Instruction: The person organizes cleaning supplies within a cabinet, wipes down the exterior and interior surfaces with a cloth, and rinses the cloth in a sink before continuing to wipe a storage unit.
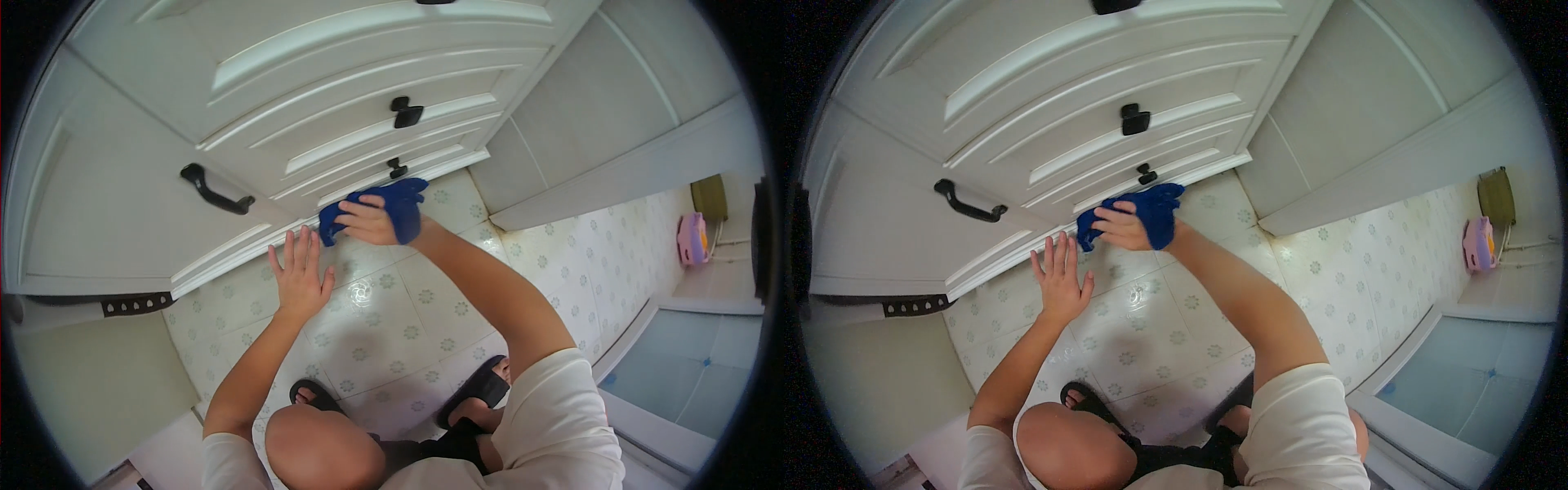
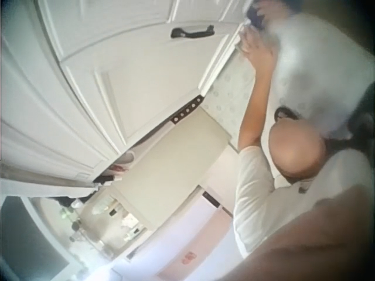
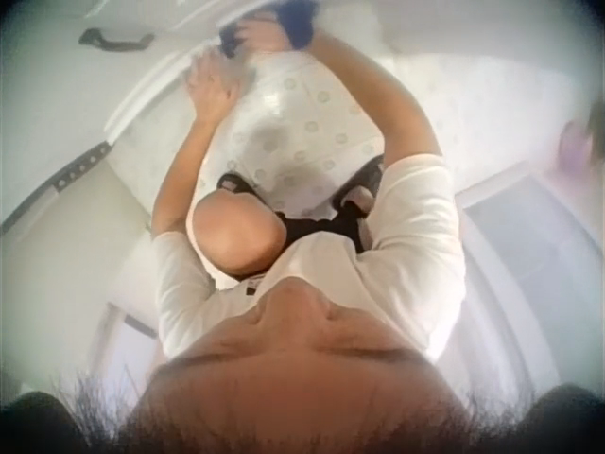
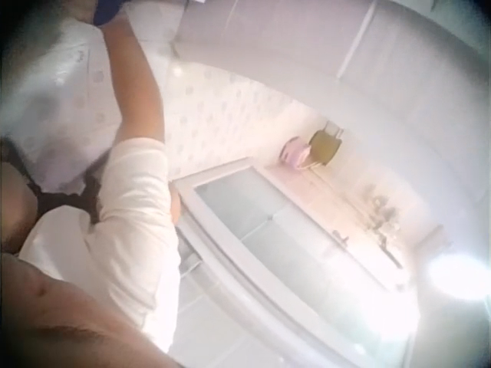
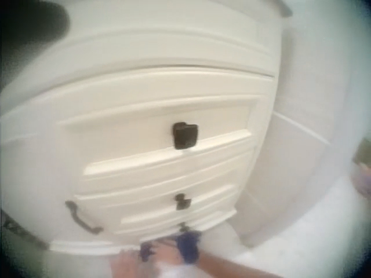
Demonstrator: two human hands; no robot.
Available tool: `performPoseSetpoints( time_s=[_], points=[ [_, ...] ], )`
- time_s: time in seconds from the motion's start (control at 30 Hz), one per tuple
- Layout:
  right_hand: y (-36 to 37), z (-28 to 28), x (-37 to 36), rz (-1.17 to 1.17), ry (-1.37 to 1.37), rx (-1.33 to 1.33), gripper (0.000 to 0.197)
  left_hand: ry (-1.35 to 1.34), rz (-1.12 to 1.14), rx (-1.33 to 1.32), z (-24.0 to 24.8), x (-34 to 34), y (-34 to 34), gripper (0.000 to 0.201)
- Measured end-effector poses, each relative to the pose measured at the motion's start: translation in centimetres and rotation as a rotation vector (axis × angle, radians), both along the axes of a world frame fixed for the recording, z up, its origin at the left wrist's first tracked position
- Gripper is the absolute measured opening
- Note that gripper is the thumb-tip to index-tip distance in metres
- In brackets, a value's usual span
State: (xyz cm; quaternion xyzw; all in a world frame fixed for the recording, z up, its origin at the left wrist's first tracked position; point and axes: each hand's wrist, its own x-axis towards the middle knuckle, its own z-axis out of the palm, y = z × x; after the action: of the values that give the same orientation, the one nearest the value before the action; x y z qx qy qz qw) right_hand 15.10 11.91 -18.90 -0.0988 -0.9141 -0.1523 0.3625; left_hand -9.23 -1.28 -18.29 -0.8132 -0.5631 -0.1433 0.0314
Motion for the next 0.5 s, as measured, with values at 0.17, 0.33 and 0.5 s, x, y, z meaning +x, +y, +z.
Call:
performPoseSetpoints(
  time_s=[0.17,0.33,0.5],
  points=[
    [1.7,0.4,9.1,-0.102,-0.106,0.010,0.017,0.055,-0.103,-0.073,-0.9,0.8,2.0,0.081],
    [3.1,1.7,18.9,-0.262,-0.239,0.017,0.018,0.094,-0.056,-0.091,-2.1,1.5,2.7,0.085],
    [1.6,-0.5,20.3,-0.418,-0.277,-0.074,0.027,0.091,-0.055,-0.029,-2.5,1.4,2.5,0.087]
  ],
)
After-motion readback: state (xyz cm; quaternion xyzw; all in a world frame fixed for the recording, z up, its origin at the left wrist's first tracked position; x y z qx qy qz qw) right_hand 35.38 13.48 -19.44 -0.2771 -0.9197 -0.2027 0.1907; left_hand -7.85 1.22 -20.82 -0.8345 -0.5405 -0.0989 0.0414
